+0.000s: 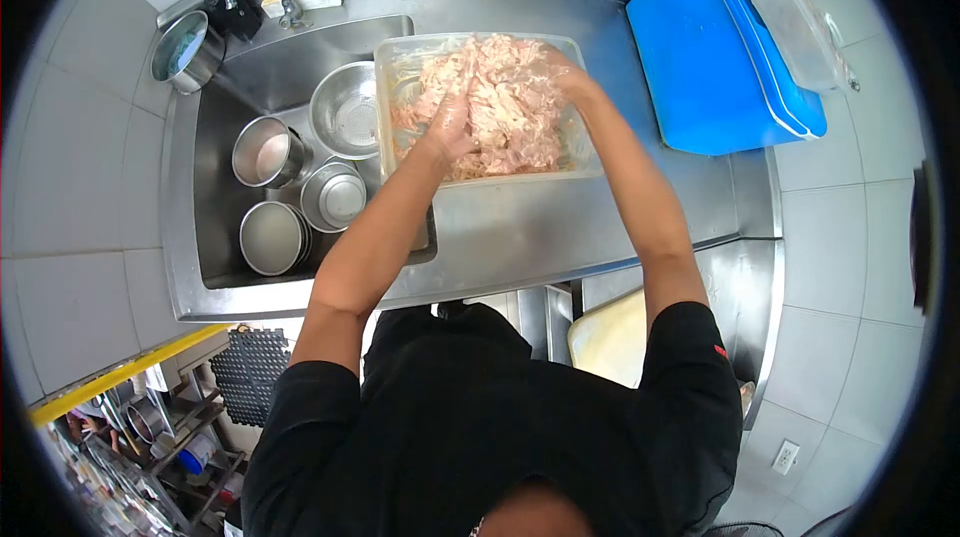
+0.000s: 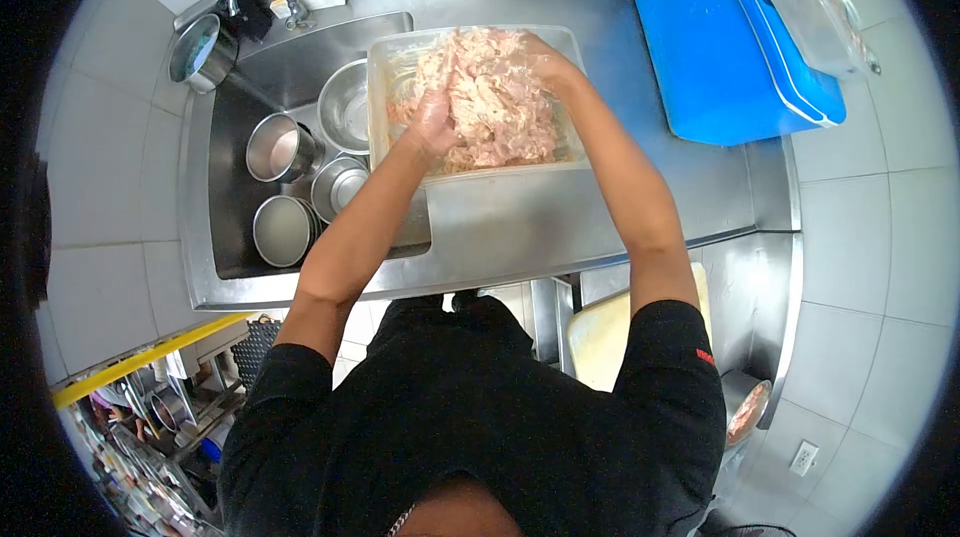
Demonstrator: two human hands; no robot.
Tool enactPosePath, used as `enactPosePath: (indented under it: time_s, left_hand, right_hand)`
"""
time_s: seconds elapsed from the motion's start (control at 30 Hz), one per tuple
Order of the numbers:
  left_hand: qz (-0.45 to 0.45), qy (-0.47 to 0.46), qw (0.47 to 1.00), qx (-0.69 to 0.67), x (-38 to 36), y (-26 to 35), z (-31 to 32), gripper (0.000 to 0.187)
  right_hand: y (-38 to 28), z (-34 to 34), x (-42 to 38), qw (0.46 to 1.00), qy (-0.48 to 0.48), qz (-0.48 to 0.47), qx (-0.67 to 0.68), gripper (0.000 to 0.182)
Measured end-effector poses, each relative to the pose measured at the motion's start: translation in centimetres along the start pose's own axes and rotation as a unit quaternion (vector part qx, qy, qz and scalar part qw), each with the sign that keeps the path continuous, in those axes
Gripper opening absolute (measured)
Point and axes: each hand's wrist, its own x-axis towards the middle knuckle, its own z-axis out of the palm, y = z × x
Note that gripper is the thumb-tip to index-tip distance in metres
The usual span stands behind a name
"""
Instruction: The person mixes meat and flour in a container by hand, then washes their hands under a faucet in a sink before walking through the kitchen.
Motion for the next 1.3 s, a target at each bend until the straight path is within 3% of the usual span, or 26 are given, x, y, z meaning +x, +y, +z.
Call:
enactPosePath:
  time_s: [0.03, 0.1, 0.17, 0.27, 0.33, 0.37, 0.4, 0.43, 0.47, 0.5, 0.53, 0.57, 0.63, 0.67, 0.7, 0.73, 0.8, 0.83, 0.9, 0.97, 1.0, 1.07, 1.1, 1.17, 1.2, 1.3]
  left_hand:
    - [0.032, -0.023, 0.999, -0.002, -0.5, 0.5, 0.6, 0.055]
    - [0.019, -0.058, 0.998, -0.013, -0.4, 1.7, 0.9, 0.056]
    - [0.007, -0.095, 0.995, -0.024, -0.5, 2.9, 1.5, 0.057]
    - [-0.004, -0.110, 0.990, 0.085, -0.9, 4.4, 2.4, 0.061]
    - [-0.134, 0.023, 0.926, 0.352, -1.5, 5.1, 2.4, 0.059]
    - [-0.134, 0.020, 0.926, 0.353, -1.0, 5.3, 1.6, 0.059]
    - [-0.179, -0.004, 0.776, 0.604, -0.1, 5.5, 0.3, 0.055]
    - [-0.207, -0.026, 0.558, 0.803, 0.5, 5.7, -0.8, 0.052]
    - [-0.206, -0.026, 0.559, 0.802, 0.2, 5.5, -1.6, 0.052]
    - [-0.136, -0.033, 0.477, 0.868, -0.5, 5.2, -2.3, 0.048]
    - [-0.064, -0.037, 0.388, 0.919, -1.3, 5.0, -2.9, 0.044]
    - [-0.065, -0.035, 0.389, 0.918, -2.3, 4.9, -3.6, 0.044]
    - [0.039, 0.050, 0.522, 0.850, -4.4, 4.9, -5.3, 0.037]
    - [0.113, 0.047, 0.531, 0.839, -4.9, 4.6, -6.8, 0.033]
    - [0.114, 0.054, 0.533, 0.837, -5.2, 4.3, -8.1, 0.033]
    - [0.138, 0.060, 0.509, 0.847, -6.2, 4.2, -7.7, 0.029]
    - [0.141, 0.072, 0.450, 0.879, -6.6, 3.7, -8.1, 0.024]
    - [0.142, 0.081, 0.453, 0.876, -6.2, 3.3, -9.4, 0.024]
    - [0.376, 0.071, 0.392, 0.837, -6.1, 2.2, -11.8, 0.029]
    - [0.329, 0.079, 0.421, 0.842, -6.7, 2.6, -10.9, 0.030]
    - [0.277, 0.087, 0.422, 0.859, -6.7, 2.8, -10.5, 0.030]
    - [0.225, 0.091, 0.422, 0.874, -6.3, 2.8, -10.8, 0.030]
    - [0.268, 0.088, 0.445, 0.850, -6.2, 2.5, -11.5, 0.029]
    - [0.312, 0.081, 0.468, 0.823, -6.0, 2.0, -11.6, 0.028]
    - [0.317, 0.104, 0.464, 0.821, -6.1, 1.7, -11.1, 0.027]
    - [0.276, 0.126, 0.470, 0.829, -6.2, 2.4, -9.7, 0.029]
  right_hand:
    - [-2.2, 1.1, -1.1, 1.000, 0.002, 0.000, 0.002, 0.048]
    - [-5.9, 3.1, -3.3, 0.962, -0.007, -0.070, -0.265, 0.042]
    - [-6.3, 3.1, -4.9, 0.962, 0.016, -0.084, -0.259, 0.040]
    - [-5.9, 2.5, -6.8, 0.959, 0.025, -0.094, -0.266, 0.037]
    - [-5.5, 2.5, -7.7, 0.956, 0.014, -0.088, -0.278, 0.036]
    - [-5.4, 2.8, -7.9, 0.937, -0.032, -0.022, -0.346, 0.037]
    - [-5.3, 2.8, -8.0, 0.908, -0.078, 0.045, -0.410, 0.039]
    - [-4.0, 2.0, -7.7, 0.907, -0.077, 0.045, -0.412, 0.039]
    - [-1.8, 0.5, -7.0, 0.941, -0.052, 0.101, -0.319, 0.037]
    - [-0.7, -0.3, -6.4, 0.962, -0.026, 0.154, -0.223, 0.036]
    - [-1.3, 0.0, -6.4, 0.955, -0.001, 0.143, -0.260, 0.033]
    - [-0.2, -1.2, -5.7, 0.955, -0.003, 0.143, -0.261, 0.033]
    - [3.7, -5.2, -3.0, 0.904, 0.115, 0.050, -0.408, 0.035]
    - [4.2, -5.4, -1.4, 0.904, 0.109, 0.049, -0.410, 0.035]
    - [4.5, -5.6, 0.2, 0.916, 0.110, 0.123, -0.366, 0.039]
    - [4.5, -5.5, 1.4, 0.920, 0.109, 0.197, -0.320, 0.043]
    - [4.4, -3.0, 4.3, 0.905, 0.102, 0.168, -0.378, 0.048]
    - [4.5, -1.0, 5.9, 0.887, 0.101, 0.139, -0.429, 0.052]
    - [0.7, 6.0, 7.0, 0.898, 0.125, 0.200, -0.371, 0.056]
    - [0.8, 8.6, 9.8, 0.923, -0.025, 0.115, -0.366, 0.052]
    - [2.7, 8.8, 11.9, 0.923, -0.026, 0.116, -0.367, 0.052]
    - [6.0, 9.2, 14.3, 0.795, -0.160, -0.129, -0.571, 0.044]
    - [6.0, 9.1, 13.4, 0.797, -0.158, -0.126, -0.570, 0.044]
    - [-0.2, 12.6, 7.5, 0.822, -0.158, 0.089, -0.540, 0.039]
    - [2.4, 10.3, 8.0, 0.799, -0.174, 0.078, -0.571, 0.037]
    - [4.8, 4.4, 3.8, 0.749, -0.146, -0.168, -0.624, 0.035]
